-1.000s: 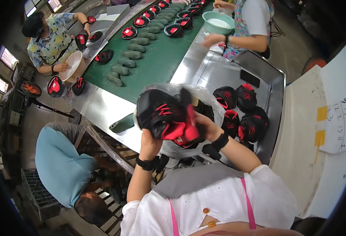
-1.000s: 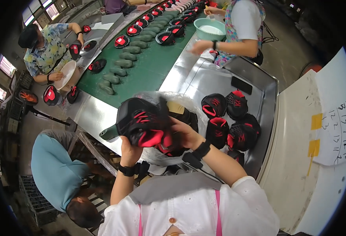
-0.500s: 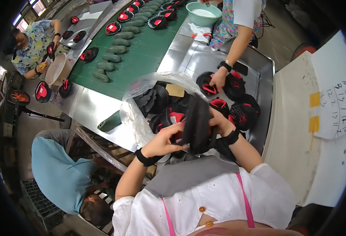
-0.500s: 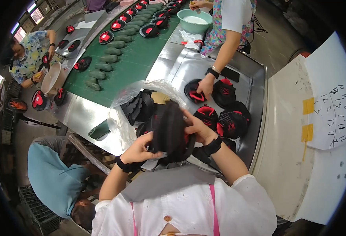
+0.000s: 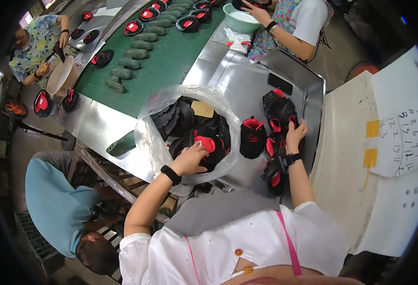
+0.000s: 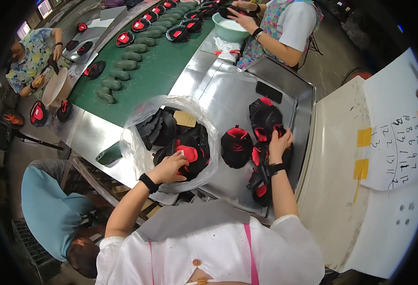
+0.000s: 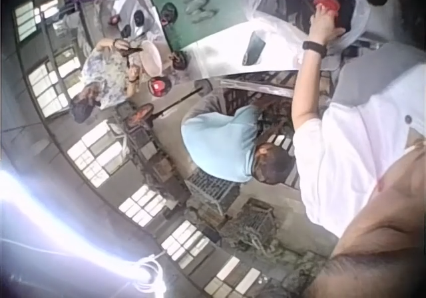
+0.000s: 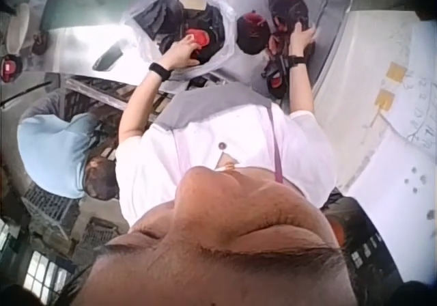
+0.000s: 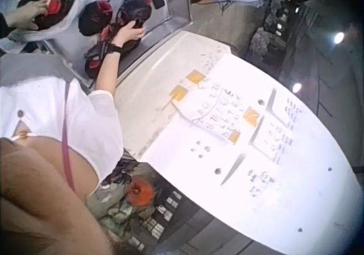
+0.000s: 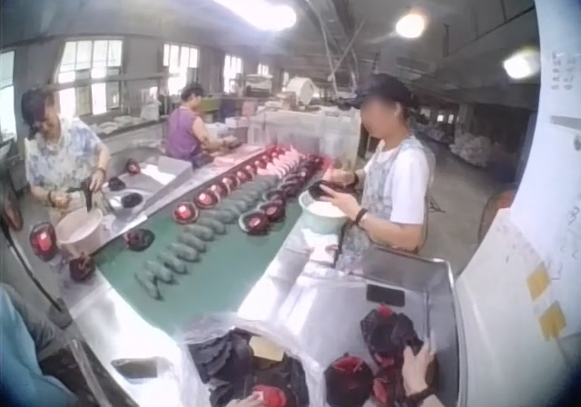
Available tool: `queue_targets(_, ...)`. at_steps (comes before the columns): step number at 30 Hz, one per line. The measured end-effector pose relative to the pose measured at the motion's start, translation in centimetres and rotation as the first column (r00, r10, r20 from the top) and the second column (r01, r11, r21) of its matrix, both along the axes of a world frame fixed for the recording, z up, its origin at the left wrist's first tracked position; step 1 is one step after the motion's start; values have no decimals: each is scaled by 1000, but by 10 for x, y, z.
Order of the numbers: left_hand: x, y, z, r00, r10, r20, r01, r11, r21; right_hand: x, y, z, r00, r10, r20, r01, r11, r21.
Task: Packing finished shoes into plastic bags and recording counts on a notepad.
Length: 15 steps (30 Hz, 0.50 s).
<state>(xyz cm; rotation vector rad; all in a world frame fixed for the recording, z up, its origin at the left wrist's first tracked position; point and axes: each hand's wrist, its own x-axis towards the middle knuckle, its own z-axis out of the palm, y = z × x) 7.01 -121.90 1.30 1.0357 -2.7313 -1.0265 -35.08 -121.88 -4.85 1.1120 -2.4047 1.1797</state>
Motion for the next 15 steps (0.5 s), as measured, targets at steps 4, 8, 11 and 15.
queue_targets(4, -12, 3, -26, 959, -64, 275, 75, 997, -28, 160, -3, 151, 672, 737, -65, -737, 659, -151)
queue_targets(8, -16, 4, -95, 988, 93, -124, -137, 901, -411, 261, -5, 133, -192, 978, 79, -975, -200, 97)
queue_targets(11, -12, 1, -40, 973, 142, 184, -12, 820, -572, 236, -36, 48, 219, 975, -43, -824, 209, 526)
queue_targets(15, 61, 3, -7, 856, 479, -195, -445, 874, 196, 169, -46, 29, 430, 890, 152, -666, 199, 719)
